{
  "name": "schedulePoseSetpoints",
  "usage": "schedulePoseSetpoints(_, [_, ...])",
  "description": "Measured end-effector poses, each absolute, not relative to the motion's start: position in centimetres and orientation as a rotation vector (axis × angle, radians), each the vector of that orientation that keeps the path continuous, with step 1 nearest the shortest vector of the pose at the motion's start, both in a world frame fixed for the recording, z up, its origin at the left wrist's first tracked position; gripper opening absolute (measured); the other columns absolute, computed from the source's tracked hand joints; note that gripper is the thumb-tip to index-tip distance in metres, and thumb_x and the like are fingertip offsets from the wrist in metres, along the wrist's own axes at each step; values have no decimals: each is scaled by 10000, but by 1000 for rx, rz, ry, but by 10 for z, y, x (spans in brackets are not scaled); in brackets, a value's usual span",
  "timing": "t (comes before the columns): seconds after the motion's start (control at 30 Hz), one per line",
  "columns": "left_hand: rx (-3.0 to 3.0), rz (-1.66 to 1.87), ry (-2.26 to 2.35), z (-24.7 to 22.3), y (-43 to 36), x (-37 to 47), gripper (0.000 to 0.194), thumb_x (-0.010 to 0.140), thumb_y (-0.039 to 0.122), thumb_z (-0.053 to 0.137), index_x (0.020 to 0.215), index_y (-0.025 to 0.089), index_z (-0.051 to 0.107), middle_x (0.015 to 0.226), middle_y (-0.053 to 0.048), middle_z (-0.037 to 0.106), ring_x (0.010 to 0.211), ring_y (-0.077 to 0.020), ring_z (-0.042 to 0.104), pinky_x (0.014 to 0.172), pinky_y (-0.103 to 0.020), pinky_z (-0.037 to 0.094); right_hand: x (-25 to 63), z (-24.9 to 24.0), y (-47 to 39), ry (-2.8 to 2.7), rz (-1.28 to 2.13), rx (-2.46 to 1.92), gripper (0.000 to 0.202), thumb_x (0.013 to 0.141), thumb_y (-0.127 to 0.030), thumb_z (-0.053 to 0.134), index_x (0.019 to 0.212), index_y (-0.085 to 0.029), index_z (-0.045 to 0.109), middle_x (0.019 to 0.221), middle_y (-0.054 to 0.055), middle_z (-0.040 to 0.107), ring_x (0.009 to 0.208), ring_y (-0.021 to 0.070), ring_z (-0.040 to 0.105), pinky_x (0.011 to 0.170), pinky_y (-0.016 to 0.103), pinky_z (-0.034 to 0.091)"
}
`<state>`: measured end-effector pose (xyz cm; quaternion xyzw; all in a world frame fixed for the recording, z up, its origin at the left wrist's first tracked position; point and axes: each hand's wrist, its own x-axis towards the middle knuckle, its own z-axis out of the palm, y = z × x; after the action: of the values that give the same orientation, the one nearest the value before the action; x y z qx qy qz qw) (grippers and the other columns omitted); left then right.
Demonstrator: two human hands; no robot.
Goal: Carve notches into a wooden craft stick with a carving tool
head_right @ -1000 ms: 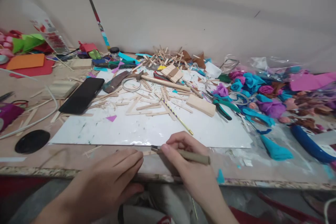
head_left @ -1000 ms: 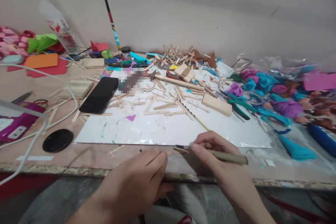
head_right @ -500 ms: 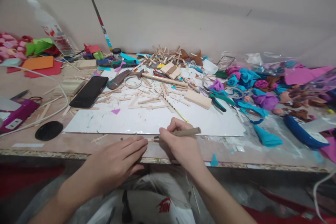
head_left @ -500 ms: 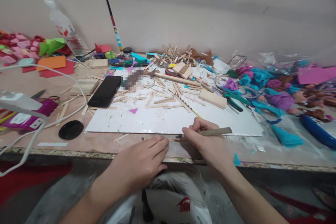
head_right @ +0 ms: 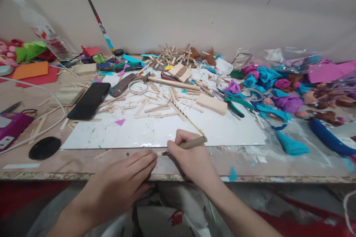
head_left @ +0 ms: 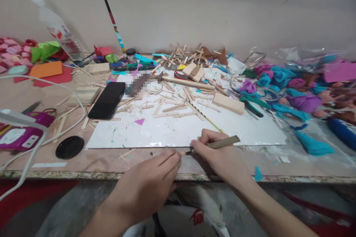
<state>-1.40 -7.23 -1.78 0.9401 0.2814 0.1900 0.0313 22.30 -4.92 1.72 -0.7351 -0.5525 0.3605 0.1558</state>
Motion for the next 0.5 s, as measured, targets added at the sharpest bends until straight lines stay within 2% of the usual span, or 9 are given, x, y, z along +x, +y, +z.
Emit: schedulePoseSetpoints(0.5, [2904, 577, 857, -15, -73, -12, 342, 1119, 223, 549, 1424, 75, 592, 1366, -117, 777, 1258, -277, 746, 1071, -383, 655, 222, 18, -50, -1538, 1079, -2090, 409, 1071, -446, 737, 1388, -192, 695, 1403, 109, 702, 1191, 278, 725, 1000, 486, 652])
